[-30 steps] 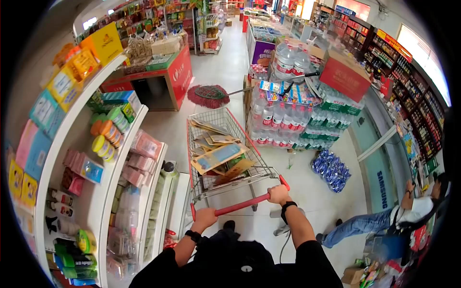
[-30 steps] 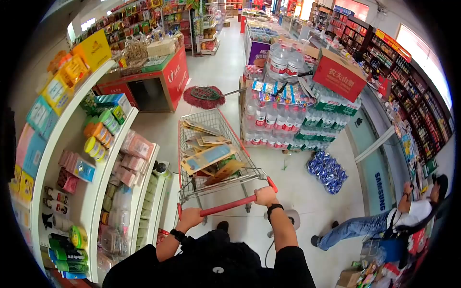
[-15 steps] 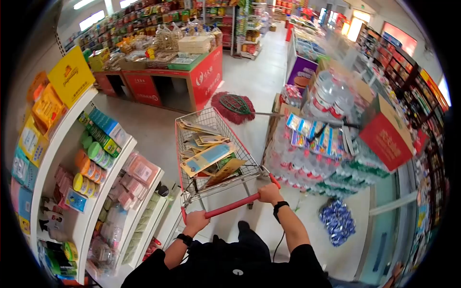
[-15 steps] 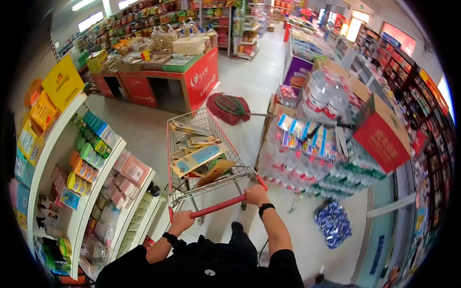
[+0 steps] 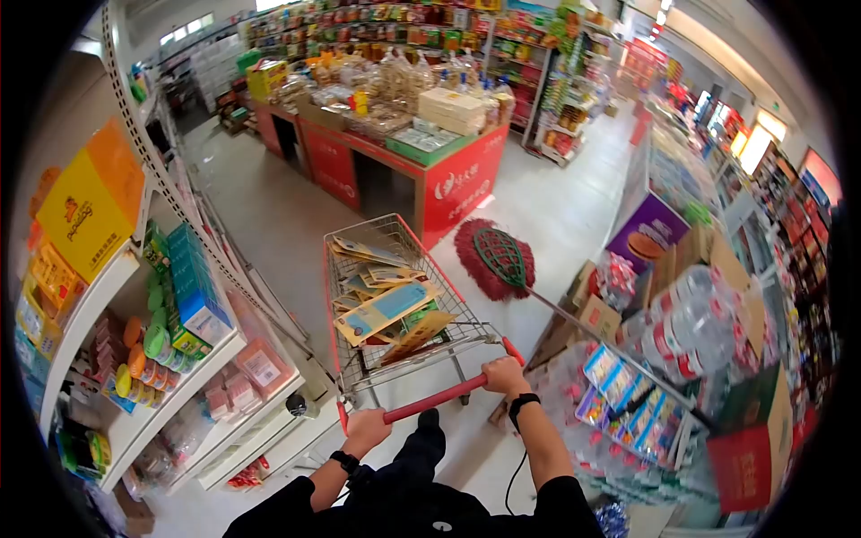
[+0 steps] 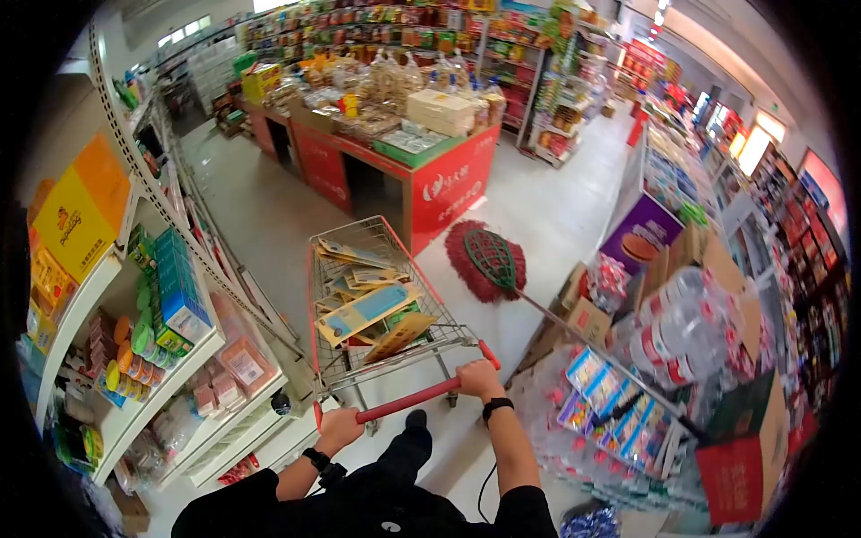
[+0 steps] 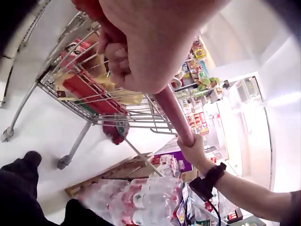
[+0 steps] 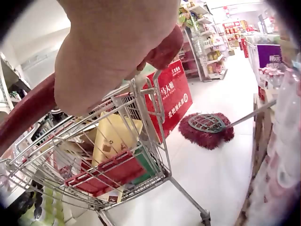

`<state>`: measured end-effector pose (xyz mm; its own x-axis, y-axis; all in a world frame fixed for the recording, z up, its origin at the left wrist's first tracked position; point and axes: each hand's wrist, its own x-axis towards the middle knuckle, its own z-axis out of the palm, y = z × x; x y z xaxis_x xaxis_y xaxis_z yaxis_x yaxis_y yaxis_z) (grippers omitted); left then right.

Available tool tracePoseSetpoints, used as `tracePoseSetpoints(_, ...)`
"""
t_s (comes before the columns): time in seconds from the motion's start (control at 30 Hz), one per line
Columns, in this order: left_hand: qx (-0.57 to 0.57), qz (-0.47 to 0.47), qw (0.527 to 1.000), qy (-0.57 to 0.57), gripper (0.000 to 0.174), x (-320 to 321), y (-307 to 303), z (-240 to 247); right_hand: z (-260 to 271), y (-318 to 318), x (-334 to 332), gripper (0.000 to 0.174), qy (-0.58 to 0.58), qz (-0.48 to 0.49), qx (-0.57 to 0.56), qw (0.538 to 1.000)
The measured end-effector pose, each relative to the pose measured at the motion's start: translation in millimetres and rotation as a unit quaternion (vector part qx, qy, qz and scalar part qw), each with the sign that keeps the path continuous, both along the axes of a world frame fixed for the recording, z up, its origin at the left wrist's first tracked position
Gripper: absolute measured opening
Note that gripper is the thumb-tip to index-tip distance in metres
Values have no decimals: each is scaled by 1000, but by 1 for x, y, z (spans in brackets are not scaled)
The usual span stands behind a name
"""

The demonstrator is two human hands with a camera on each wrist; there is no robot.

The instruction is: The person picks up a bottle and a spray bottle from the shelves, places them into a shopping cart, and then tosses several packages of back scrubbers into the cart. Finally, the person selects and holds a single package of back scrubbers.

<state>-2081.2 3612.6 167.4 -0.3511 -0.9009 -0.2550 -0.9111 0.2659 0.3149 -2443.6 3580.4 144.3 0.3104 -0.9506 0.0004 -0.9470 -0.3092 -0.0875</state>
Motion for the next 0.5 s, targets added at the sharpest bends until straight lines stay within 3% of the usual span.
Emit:
tracePoseSetpoints(0.13, -10, 28, 999, 26, 22, -24, -81, -1, -2, -103, -22, 13, 46, 19, -11, 999)
tracePoseSetpoints(0.5, -17, 109, 994, 25, 23, -48, -285, 0, -16, -373, -41, 17, 16, 125, -50, 991)
